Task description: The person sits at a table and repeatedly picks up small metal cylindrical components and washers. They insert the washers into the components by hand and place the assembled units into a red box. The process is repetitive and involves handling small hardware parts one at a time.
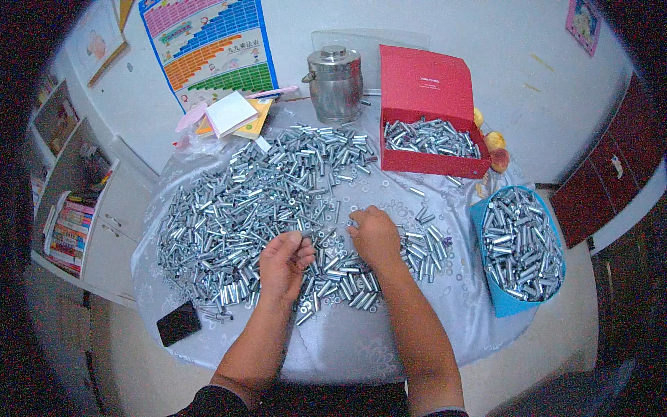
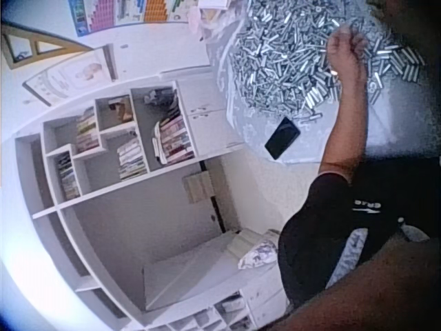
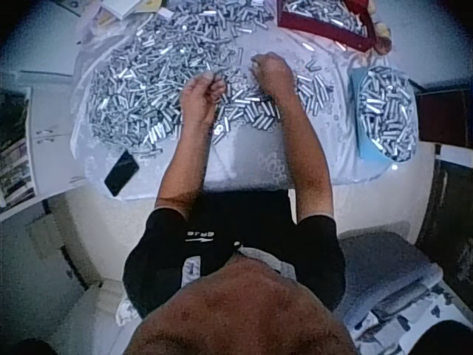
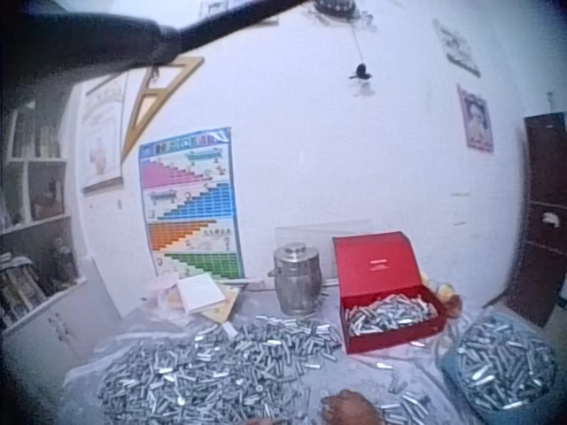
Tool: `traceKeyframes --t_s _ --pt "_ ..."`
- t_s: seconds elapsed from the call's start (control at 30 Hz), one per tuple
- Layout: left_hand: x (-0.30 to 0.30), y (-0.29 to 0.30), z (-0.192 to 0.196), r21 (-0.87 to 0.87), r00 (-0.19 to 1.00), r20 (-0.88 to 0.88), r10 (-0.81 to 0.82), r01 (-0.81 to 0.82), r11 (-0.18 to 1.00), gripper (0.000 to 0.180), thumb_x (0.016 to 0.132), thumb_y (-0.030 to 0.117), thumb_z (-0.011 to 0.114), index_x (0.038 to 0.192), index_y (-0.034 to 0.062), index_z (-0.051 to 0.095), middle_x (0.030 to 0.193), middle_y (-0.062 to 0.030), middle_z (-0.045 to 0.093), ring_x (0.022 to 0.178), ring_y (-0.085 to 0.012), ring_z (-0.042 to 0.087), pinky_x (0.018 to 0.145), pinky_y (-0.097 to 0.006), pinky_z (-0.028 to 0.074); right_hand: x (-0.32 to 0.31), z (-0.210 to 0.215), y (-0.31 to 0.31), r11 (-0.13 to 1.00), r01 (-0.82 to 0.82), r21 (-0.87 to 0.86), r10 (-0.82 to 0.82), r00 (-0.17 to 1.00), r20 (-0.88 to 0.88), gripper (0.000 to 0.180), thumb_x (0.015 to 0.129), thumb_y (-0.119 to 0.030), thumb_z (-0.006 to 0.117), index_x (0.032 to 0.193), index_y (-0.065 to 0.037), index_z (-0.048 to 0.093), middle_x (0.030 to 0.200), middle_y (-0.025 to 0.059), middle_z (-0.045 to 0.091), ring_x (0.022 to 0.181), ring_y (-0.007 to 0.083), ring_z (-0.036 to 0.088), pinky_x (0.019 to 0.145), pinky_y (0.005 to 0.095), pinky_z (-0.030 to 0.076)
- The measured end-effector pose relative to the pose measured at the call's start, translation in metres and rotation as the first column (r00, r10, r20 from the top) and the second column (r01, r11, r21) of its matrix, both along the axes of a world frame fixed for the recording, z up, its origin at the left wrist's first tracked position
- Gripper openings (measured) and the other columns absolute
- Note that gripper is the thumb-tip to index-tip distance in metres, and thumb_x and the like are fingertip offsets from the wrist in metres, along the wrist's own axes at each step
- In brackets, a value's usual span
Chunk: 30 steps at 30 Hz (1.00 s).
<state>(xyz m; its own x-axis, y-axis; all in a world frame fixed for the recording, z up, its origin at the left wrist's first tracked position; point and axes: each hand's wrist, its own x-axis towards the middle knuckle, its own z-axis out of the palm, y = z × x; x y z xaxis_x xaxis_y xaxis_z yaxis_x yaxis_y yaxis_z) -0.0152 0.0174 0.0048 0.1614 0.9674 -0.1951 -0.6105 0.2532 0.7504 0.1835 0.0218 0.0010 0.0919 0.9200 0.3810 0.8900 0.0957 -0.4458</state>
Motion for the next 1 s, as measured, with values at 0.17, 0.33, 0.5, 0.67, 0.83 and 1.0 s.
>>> traceKeyframes --t_s 0.17,0.33,0.5,0.67,0.83,1.0 --pt "0.003 -0.003 0.004 0.012 1.0 -0.012 -0.006 0.006 1.0 0.012 0.091 0.012 0.063 0.096 0.001 0.063 0.083 -0.0096 0.068 0.068 -0.0169 0.067 0.059 -0.026 0.057 -0.007 0.001 0.006 0.991 0.048 -0.128 -0.04 0.997 0.065 0.022 0.076 -0.017 0.072 0.094 -0.005 0.068 0.092 0.0153 0.063 0.085 0.0305 0.063 0.077 0.0397 0.05" --pt "0.003 -0.003 0.004 0.032 0.999 -0.035 -0.006 0.007 0.999 0.013 0.091 0.011 0.063 0.096 -0.0004 0.063 0.083 -0.0108 0.068 0.068 -0.0175 0.067 0.059 -0.026 0.057 -0.006 0.0 -0.009 0.994 -0.06 -0.092 0.002 0.845 -0.535 0.021 0.082 -0.011 0.069 0.1 -0.001 0.065 0.09 0.0129 0.067 0.078 0.0207 0.066 0.073 0.0308 0.052" --pt "0.008 -0.008 0.006 0.042 0.996 -0.087 -0.031 0.035 0.999 0.013 0.09 0.009 0.063 0.097 -0.0016 0.063 0.083 -0.0117 0.068 0.067 -0.0176 0.067 0.059 -0.027 0.058 -0.023 0.019 -0.042 0.978 -0.207 0.008 0.108 0.478 -0.872 0.022 0.088 -0.006 0.064 0.108 0.002 0.061 0.089 0.0065 0.067 0.081 0.013 0.065 0.07 0.0254 0.052" --pt "0.009 -0.008 0.004 0.073 0.995 -0.092 -0.038 0.045 0.996 0.013 0.09 0.008 0.063 0.097 -0.0023 0.063 0.082 -0.0122 0.068 0.067 -0.0176 0.067 0.06 -0.027 0.058 -0.026 0.02 -0.046 0.974 -0.228 0.013 0.113 0.43 -0.896 0.022 0.089 -0.005 0.062 0.111 0.002 0.061 0.093 0.0076 0.067 0.084 0.0129 0.065 0.073 0.0255 0.051" --pt "0.009 -0.008 0.006 0.069 0.994 -0.109 -0.026 0.034 0.997 0.012 0.09 0.007 0.062 0.097 -0.0029 0.063 0.082 -0.0126 0.068 0.067 -0.0177 0.067 0.061 -0.027 0.058 -0.027 0.017 -0.046 0.979 -0.199 0.048 0.134 0.445 -0.885 0.021 0.089 -0.006 0.062 0.109 0.001 0.063 0.088 0.0056 0.066 0.08 0.0111 0.063 0.073 0.0241 0.05" --pt "0.01 -0.008 0.004 0.075 0.991 -0.126 -0.036 0.046 0.996 0.012 0.09 0.006 0.062 0.098 -0.0029 0.063 0.082 -0.013 0.068 0.067 -0.0182 0.067 0.061 -0.028 0.058 -0.028 0.014 -0.045 0.984 -0.159 0.076 0.151 0.536 -0.831 0.013 0.089 -0.008 0.064 0.1 -0.002 0.066 0.08 0.0038 0.063 0.074 0.0119 0.059 0.071 0.0258 0.048"
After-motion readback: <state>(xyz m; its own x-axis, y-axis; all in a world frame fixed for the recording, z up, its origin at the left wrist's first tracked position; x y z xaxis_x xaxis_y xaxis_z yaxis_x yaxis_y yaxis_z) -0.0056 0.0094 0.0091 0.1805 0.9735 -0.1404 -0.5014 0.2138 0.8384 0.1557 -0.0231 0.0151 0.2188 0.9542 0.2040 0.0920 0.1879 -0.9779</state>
